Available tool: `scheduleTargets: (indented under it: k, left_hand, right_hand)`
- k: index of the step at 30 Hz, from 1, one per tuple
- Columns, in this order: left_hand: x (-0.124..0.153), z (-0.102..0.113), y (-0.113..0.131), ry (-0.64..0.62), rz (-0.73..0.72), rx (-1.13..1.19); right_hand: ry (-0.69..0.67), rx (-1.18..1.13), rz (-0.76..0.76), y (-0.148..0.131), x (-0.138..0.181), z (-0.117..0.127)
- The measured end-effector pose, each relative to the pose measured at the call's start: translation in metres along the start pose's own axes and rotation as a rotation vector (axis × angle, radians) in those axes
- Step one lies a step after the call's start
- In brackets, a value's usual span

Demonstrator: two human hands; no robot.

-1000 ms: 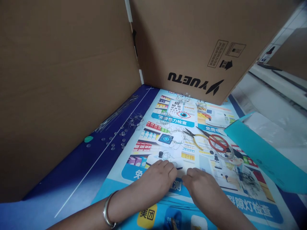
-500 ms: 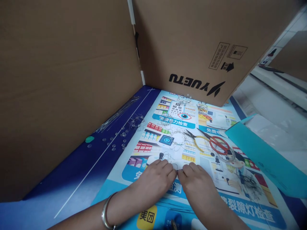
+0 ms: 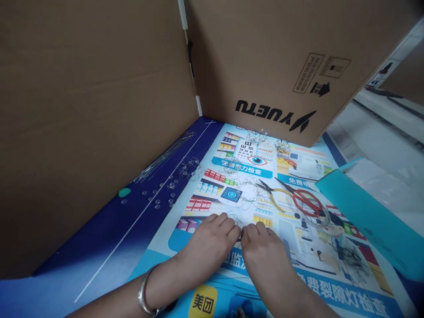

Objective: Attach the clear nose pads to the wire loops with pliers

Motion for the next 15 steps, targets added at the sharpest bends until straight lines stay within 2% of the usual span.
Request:
scheduleTargets:
  k: [5,8,15]
  left_hand:
    - [0.0009,-0.0042,0.0029,0.039,-0.032,0.023]
    - [0.0022,-0.0009,0.0007,0.075,-0.016,0.047]
    - [0.0042,0.0052,-0.0014,0.068,0.002,0.054]
  right_hand:
    - [0.055,-0.009,0.005,0.0022,0.0027,-0.0007]
    - [0.048,-0.005,0.013,0.0029,0.0029,0.0016]
    - [0.015,0.044,-0.011,0.0039,0.0031,0.0039]
Point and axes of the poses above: each hand's wrist, its own x-axis away from the middle knuckle, its own z-axis out of the back of the hand, y = z × x, the point moved 5 cm from there along -x, towards the middle knuckle, and after that the axes turned 4 degrees about z, right-handed, at the moved point
